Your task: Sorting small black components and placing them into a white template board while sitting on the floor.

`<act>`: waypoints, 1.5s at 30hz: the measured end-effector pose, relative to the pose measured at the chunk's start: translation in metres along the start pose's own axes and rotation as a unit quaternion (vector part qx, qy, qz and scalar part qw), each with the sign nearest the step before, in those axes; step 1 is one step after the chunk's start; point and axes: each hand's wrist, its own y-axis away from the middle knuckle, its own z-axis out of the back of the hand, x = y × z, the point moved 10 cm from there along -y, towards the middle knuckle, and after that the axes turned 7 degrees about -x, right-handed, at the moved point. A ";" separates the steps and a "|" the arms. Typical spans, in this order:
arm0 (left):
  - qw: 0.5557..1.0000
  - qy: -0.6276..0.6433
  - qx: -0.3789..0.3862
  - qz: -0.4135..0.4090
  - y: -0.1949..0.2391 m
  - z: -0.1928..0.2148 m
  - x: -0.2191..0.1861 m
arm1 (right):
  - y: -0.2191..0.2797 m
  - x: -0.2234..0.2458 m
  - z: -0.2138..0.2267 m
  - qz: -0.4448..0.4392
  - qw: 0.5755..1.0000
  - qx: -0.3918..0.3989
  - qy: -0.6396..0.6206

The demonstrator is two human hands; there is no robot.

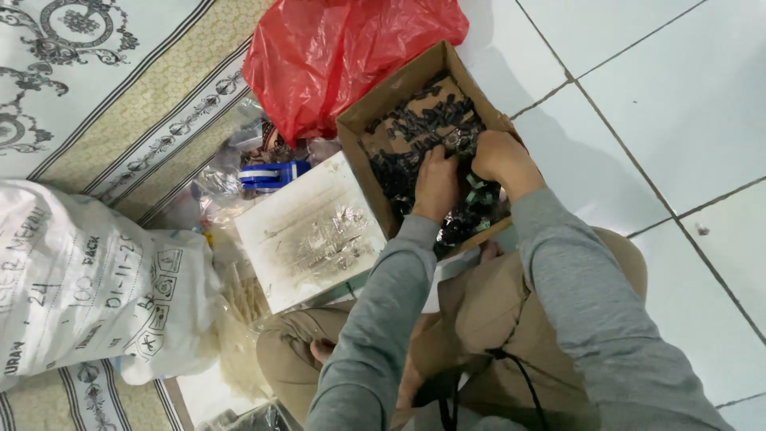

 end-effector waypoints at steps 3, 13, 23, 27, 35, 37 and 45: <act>0.997 0.059 -0.027 0.040 0.004 0.025 0.007 | 0.010 0.009 0.008 0.017 1.000 0.006 0.000; 0.846 0.462 -0.098 0.250 0.025 -0.002 0.066 | 0.049 0.047 0.034 0.047 0.994 0.096 -0.036; 0.740 0.603 -0.125 0.271 0.043 -0.065 0.087 | -0.006 0.025 -0.034 0.064 0.987 0.120 -0.084; 0.820 0.492 -0.066 0.285 0.048 -0.046 0.067 | -0.002 0.027 -0.030 0.037 0.986 0.107 -0.120; 0.831 0.451 -0.088 0.314 0.054 -0.038 0.066 | 0.012 0.024 -0.028 -0.025 0.965 0.134 -0.224; 0.832 0.447 -0.089 0.316 0.054 -0.035 0.064 | 0.000 0.019 -0.044 -0.012 0.965 0.141 -0.221; 0.933 0.272 -0.062 0.226 0.042 -0.051 0.071 | -0.020 0.015 -0.066 0.052 0.997 0.057 -0.019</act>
